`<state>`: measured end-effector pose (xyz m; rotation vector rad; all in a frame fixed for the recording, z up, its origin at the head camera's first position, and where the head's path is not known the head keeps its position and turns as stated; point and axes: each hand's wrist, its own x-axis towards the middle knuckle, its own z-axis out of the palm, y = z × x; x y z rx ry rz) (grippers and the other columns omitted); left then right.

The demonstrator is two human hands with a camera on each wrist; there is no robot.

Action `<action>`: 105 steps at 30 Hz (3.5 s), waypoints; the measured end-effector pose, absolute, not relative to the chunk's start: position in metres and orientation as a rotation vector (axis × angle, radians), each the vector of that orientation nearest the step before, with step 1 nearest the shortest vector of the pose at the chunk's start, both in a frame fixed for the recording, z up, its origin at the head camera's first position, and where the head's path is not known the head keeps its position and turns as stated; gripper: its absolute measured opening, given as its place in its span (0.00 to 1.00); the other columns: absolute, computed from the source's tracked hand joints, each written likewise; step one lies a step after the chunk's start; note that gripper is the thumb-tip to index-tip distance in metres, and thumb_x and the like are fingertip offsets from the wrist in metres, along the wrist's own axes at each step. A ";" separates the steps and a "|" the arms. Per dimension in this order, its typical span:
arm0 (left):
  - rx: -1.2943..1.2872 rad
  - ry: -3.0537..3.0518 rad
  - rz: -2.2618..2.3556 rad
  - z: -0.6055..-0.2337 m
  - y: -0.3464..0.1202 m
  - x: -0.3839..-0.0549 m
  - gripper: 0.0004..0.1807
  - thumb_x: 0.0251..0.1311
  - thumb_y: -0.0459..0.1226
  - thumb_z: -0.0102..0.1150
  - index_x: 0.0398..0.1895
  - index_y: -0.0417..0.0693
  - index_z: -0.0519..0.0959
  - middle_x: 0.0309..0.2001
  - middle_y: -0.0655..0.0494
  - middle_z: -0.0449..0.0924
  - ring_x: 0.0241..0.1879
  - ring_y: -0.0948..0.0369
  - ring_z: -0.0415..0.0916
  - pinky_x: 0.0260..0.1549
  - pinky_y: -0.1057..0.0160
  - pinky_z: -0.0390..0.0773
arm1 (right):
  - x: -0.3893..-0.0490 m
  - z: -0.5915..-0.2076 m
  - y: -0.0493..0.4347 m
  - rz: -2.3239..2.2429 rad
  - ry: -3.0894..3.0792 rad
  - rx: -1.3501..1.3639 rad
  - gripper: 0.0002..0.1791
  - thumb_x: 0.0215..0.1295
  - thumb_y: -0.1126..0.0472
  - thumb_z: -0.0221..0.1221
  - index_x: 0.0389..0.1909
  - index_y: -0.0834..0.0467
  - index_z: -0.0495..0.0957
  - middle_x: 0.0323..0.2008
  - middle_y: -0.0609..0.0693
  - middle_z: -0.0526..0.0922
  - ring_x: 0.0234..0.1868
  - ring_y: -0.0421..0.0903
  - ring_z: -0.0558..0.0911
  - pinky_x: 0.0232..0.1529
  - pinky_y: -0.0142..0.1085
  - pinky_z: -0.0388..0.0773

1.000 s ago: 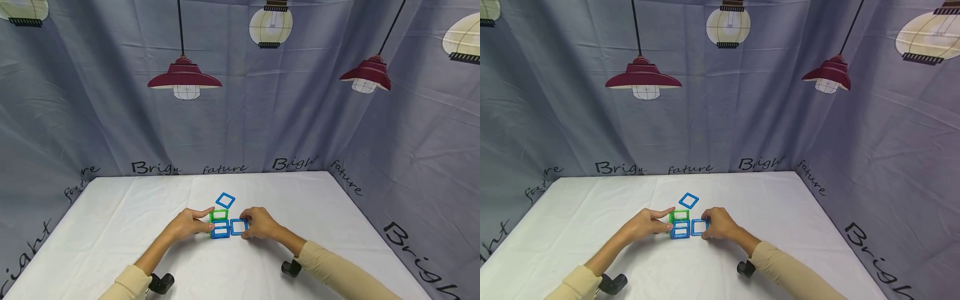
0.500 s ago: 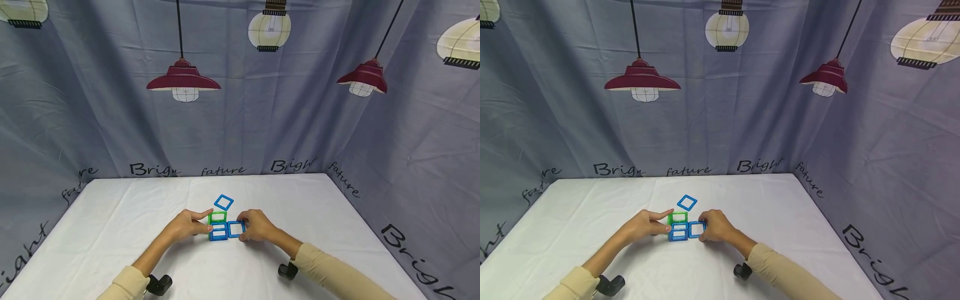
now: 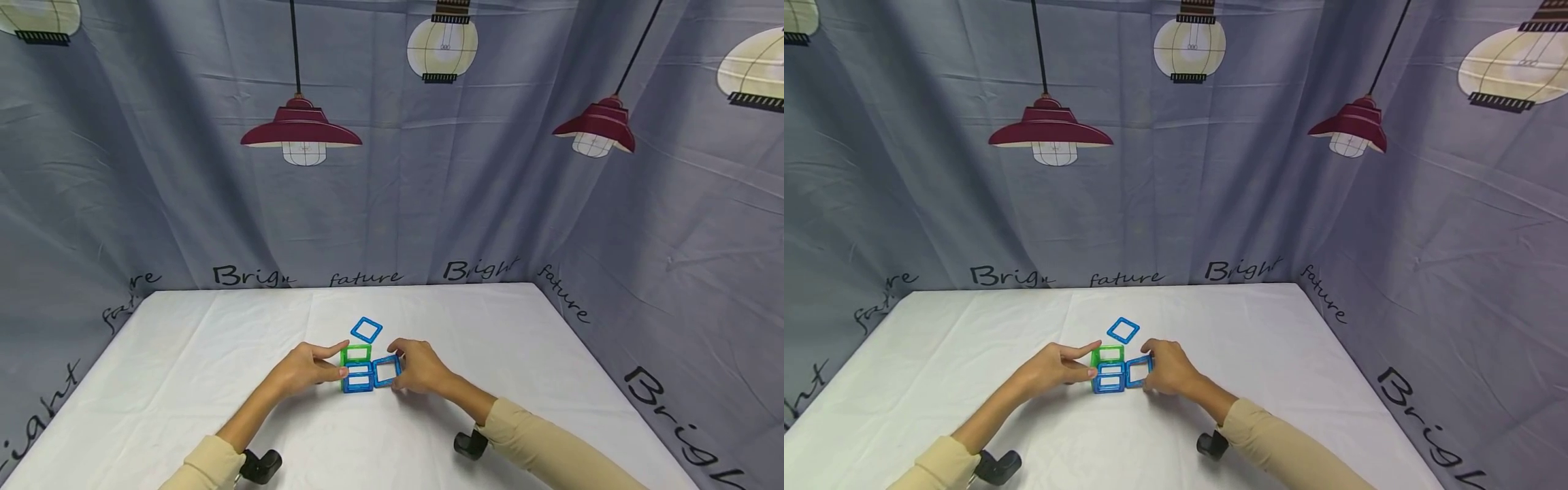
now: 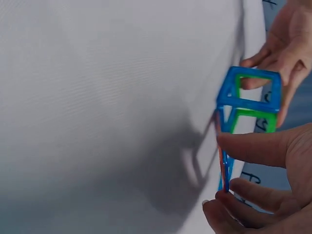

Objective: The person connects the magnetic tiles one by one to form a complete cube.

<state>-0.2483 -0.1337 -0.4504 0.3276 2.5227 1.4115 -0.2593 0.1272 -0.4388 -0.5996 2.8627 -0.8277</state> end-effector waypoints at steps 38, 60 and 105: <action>0.314 2.507 1.404 -0.448 -0.134 -0.246 0.33 0.60 0.47 0.72 0.69 0.54 0.76 0.40 0.52 0.90 0.41 0.60 0.82 0.38 0.60 0.80 | -0.261 -0.424 0.114 -1.062 2.712 -0.624 0.23 0.55 0.62 0.74 0.52 0.62 0.82 0.45 0.56 0.86 0.47 0.53 0.83 0.50 0.48 0.81; 0.279 2.530 1.374 -0.444 -0.127 -0.242 0.32 0.61 0.45 0.70 0.70 0.56 0.75 0.44 0.47 0.89 0.39 0.56 0.85 0.39 0.55 0.81 | -0.263 -0.425 0.116 -1.093 2.638 -0.493 0.23 0.57 0.59 0.73 0.54 0.57 0.81 0.44 0.55 0.87 0.45 0.48 0.84 0.46 0.46 0.81; 0.060 2.344 1.758 -0.451 -0.126 -0.238 0.29 0.53 0.36 0.75 0.61 0.46 0.81 0.55 0.43 0.85 0.52 0.53 0.84 0.46 0.55 0.84 | -0.267 -0.424 0.117 -1.059 2.600 -0.476 0.24 0.58 0.58 0.73 0.56 0.55 0.80 0.36 0.50 0.83 0.37 0.45 0.80 0.38 0.40 0.78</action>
